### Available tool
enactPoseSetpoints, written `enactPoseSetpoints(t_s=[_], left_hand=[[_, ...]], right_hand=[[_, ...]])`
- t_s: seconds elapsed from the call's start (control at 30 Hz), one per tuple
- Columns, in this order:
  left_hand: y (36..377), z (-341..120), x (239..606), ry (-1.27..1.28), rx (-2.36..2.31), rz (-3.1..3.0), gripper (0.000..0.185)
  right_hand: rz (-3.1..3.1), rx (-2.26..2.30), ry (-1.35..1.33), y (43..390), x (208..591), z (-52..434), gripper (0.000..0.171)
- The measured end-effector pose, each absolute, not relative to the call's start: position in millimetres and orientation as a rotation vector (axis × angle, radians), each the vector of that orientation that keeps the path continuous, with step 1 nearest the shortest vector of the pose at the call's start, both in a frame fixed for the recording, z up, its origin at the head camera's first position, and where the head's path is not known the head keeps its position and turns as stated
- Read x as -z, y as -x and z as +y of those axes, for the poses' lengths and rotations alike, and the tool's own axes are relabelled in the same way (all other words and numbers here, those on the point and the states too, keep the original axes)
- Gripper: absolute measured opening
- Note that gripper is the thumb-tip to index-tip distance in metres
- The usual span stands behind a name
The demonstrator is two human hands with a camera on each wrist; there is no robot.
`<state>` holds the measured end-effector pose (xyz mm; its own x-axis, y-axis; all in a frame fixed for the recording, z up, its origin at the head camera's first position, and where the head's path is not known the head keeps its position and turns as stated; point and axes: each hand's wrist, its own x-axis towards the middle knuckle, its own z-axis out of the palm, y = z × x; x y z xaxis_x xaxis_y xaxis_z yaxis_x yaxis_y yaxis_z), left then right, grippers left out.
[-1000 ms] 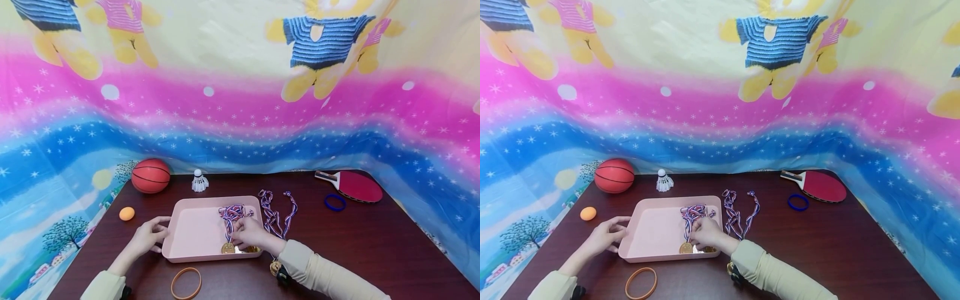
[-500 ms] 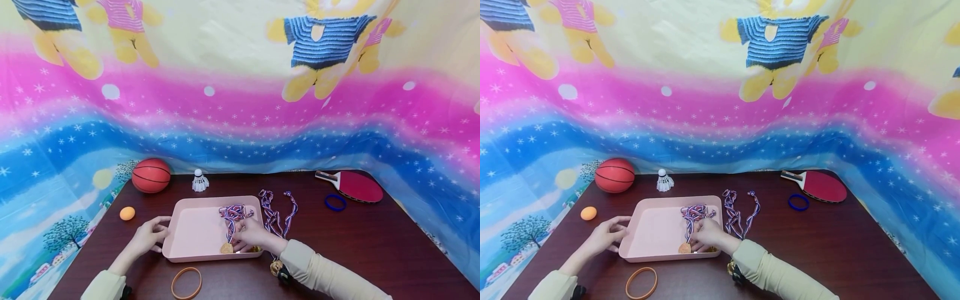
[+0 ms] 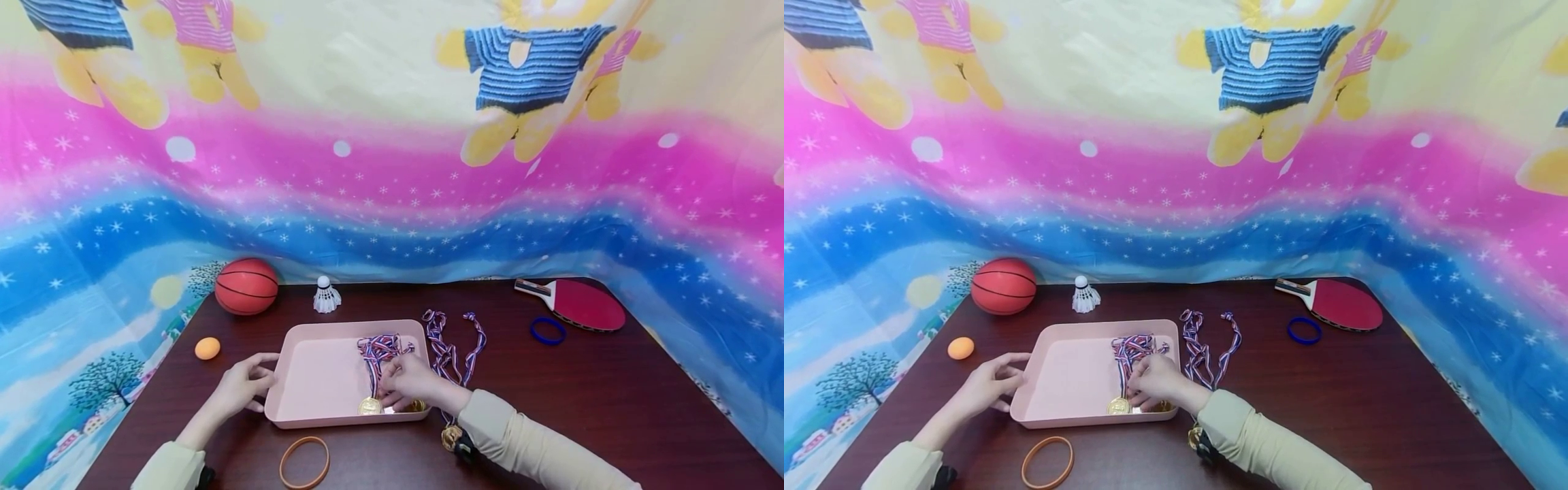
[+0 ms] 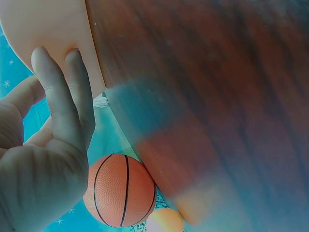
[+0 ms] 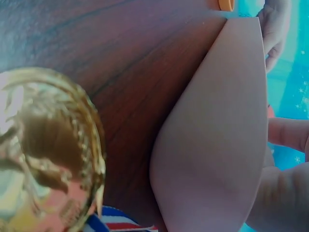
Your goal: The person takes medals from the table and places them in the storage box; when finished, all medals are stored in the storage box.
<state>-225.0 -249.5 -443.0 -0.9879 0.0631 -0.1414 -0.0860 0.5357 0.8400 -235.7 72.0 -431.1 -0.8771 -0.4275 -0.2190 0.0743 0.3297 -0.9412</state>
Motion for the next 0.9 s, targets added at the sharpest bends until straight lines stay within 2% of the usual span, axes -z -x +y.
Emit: enactPoseSetpoints(t_s=[0.57,0.9], left_hand=[[227,-251,444,0.034,-1.438,2.611,0.05],[227,-251,445,0.019,-1.451,2.607,0.05]], right_hand=[[2.151,1.635,0.305,248,415,97,0.01],[2.093,1.675,0.298,258,389,153,0.027]])
